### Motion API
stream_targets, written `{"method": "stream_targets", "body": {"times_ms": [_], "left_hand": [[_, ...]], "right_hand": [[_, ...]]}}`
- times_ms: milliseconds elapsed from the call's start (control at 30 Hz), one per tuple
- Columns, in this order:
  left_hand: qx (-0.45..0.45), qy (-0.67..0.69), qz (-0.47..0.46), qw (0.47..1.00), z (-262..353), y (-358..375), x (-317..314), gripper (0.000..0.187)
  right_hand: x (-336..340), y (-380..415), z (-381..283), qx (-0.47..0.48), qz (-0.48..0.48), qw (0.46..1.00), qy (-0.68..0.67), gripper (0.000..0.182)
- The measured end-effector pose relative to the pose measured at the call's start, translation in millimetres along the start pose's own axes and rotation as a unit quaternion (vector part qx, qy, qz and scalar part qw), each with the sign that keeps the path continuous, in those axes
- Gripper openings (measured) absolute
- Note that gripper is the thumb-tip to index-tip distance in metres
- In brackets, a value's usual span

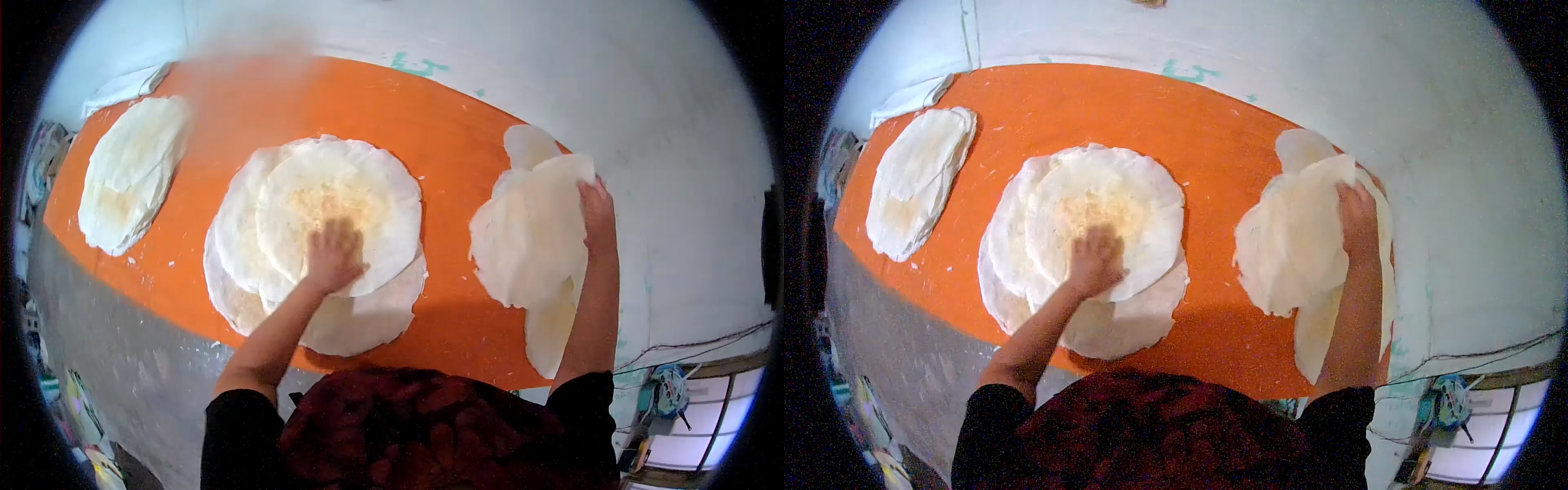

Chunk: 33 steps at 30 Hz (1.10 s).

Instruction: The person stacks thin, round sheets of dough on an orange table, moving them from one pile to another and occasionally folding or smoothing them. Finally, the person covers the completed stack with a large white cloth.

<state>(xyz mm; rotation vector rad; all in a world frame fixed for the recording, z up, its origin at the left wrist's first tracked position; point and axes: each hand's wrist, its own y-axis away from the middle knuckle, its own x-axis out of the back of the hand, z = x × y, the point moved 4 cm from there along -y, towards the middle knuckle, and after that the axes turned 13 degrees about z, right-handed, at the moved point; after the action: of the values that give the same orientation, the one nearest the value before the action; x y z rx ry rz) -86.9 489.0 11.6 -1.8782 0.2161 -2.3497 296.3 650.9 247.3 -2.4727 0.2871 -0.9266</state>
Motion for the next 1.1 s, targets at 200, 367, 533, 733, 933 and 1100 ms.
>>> {"method": "stream_targets", "body": {"times_ms": [200,367,533,733,933,1100], "left_hand": [[0.060,0.249,0.221,0.941,-7,26,16,0.065],[0.331,0.772,0.118,0.530,-38,113,45,0.055],[0.456,0.783,0.162,0.391,-40,174,46,0.038],[0.518,0.676,0.275,0.447,-75,200,2,0.011],[0.515,0.469,0.303,0.651,-94,205,23,0.031],[0.395,0.307,0.392,0.773,-73,207,23,0.044]], "right_hand": [[-113,35,-190,0.063,-0.171,0.982,-0.039,0.027],[-206,183,-233,0.472,-0.270,0.839,-0.001,0.018],[-249,310,-148,0.419,-0.399,0.815,0.032,0.009],[-230,317,-159,0.412,-0.370,0.829,-0.080,0.012],[-186,266,-109,0.252,-0.306,0.914,-0.084,0.018],[-114,193,102,0.160,-0.148,0.911,0.350,0.013]]}}
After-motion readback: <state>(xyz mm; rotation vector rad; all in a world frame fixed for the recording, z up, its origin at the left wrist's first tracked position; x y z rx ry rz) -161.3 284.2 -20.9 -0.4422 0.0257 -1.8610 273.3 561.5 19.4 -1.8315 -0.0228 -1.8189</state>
